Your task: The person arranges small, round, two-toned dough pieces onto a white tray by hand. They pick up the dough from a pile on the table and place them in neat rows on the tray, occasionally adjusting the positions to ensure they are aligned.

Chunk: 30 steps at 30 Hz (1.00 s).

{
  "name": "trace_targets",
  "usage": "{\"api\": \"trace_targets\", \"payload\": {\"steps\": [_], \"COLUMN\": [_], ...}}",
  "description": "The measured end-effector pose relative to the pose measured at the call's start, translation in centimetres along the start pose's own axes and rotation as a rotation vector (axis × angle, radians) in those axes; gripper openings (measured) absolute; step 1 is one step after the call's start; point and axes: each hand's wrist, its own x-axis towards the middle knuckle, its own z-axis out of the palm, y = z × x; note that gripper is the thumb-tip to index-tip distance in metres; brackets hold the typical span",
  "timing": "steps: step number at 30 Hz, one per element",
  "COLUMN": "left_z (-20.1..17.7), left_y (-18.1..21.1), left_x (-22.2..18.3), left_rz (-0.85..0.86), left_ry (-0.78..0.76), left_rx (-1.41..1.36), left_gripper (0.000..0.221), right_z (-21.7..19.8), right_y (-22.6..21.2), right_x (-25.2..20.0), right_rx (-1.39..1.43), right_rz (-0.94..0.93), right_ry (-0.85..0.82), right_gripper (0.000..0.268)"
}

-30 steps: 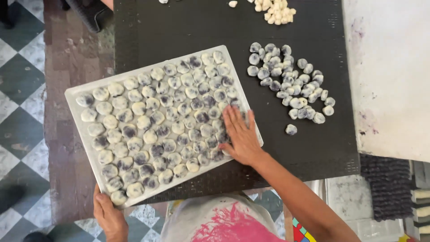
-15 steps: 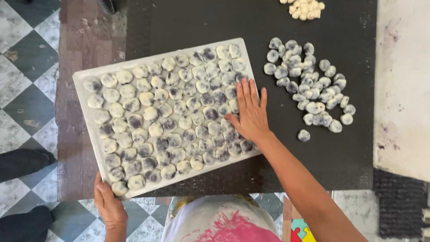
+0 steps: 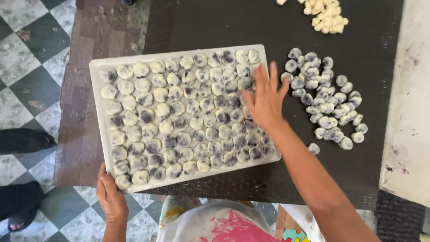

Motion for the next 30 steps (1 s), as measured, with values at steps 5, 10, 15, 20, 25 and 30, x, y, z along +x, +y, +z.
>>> {"api": "trace_targets", "payload": {"steps": [5, 10, 15, 20, 25, 30], "left_z": [0.1, 0.0, -0.2, 0.0, 0.2, -0.1], "left_y": [0.1, -1.5, -1.8, -2.1, -2.5, -2.0], "left_x": [0.1, 0.5, 0.5, 0.7, 0.8, 0.7], "left_rz": [0.017, 0.009, 0.014, 0.031, 0.032, 0.003], "left_ry": [0.002, -0.01, -0.013, -0.001, -0.012, 0.002], "left_rx": [0.014, -0.034, -0.021, 0.024, -0.063, 0.031], "left_gripper": [0.073, 0.069, 0.071, 0.072, 0.07, 0.07], "right_z": [1.1, 3.1, 3.4, 3.4, 1.5, 1.7], "right_y": [4.3, 7.7, 7.5, 6.5, 3.0, 1.7], "right_x": [6.8, 8.6, 8.2, 5.7, 5.8, 5.3], "right_rx": [-0.215, -0.191, -0.073, -0.143, -0.205, -0.205], "right_rz": [-0.201, -0.348, -0.299, -0.138, 0.05, 0.073], "right_ry": [0.158, 0.161, 0.155, 0.14, -0.127, -0.29], "right_gripper": [0.052, 0.027, 0.022, 0.039, 0.066, 0.082]}}
